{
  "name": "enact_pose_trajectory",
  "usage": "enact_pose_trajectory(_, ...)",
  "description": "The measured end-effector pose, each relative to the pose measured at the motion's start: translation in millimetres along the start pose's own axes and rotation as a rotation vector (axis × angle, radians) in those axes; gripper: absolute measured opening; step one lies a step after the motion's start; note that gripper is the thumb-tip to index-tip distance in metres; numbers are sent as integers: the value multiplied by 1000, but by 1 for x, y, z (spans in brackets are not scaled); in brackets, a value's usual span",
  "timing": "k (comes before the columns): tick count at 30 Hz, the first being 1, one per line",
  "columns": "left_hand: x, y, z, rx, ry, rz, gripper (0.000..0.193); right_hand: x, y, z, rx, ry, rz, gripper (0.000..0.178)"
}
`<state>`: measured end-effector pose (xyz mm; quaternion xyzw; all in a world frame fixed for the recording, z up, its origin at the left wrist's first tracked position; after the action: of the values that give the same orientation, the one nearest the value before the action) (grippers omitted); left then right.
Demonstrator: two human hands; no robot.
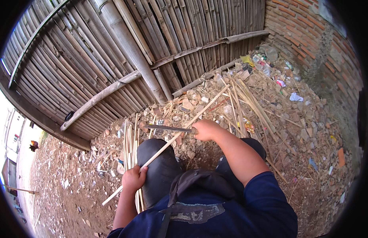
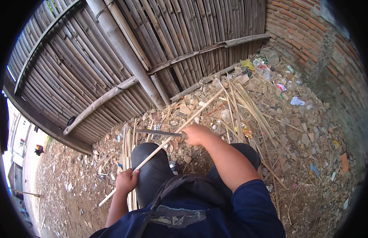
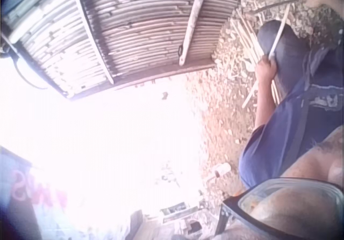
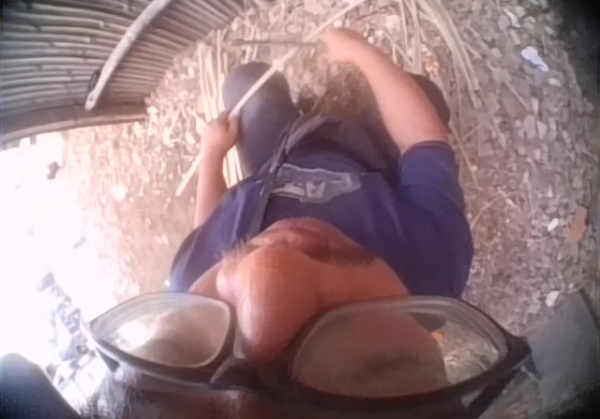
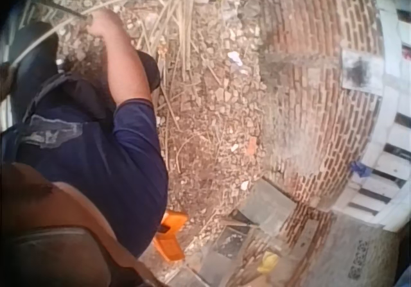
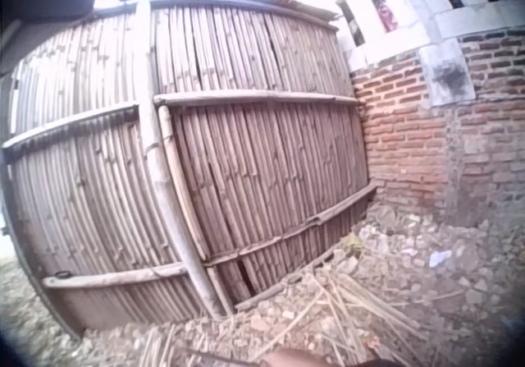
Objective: The person uses a knife to shave and smooth thin bamboo strips while sitting on the ground, handling several strips and placing them in a pile.
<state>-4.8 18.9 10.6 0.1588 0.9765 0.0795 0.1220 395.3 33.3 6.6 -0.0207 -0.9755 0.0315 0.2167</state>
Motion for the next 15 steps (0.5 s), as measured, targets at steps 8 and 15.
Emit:
enact_pose_trajectory(8,-2,1,3,-22,-43,-15,51,-52,15,-5,-134,112,239,42)
enact_pose_trajectory(15,-6,3,-4,1,14,-26,52,-13,-2,-18,-33,24,161,44)
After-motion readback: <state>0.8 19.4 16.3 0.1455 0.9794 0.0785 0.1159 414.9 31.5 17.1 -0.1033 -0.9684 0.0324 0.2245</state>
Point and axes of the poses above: each hand's wrist, its own y-axis towards the middle knuckle, its own z-axis out of the palm, x = y × z, the point moved 1 cm from there along y, towards the middle knuckle, and after that the axes turned 11 degrees about -x, right-handed, at the moved point
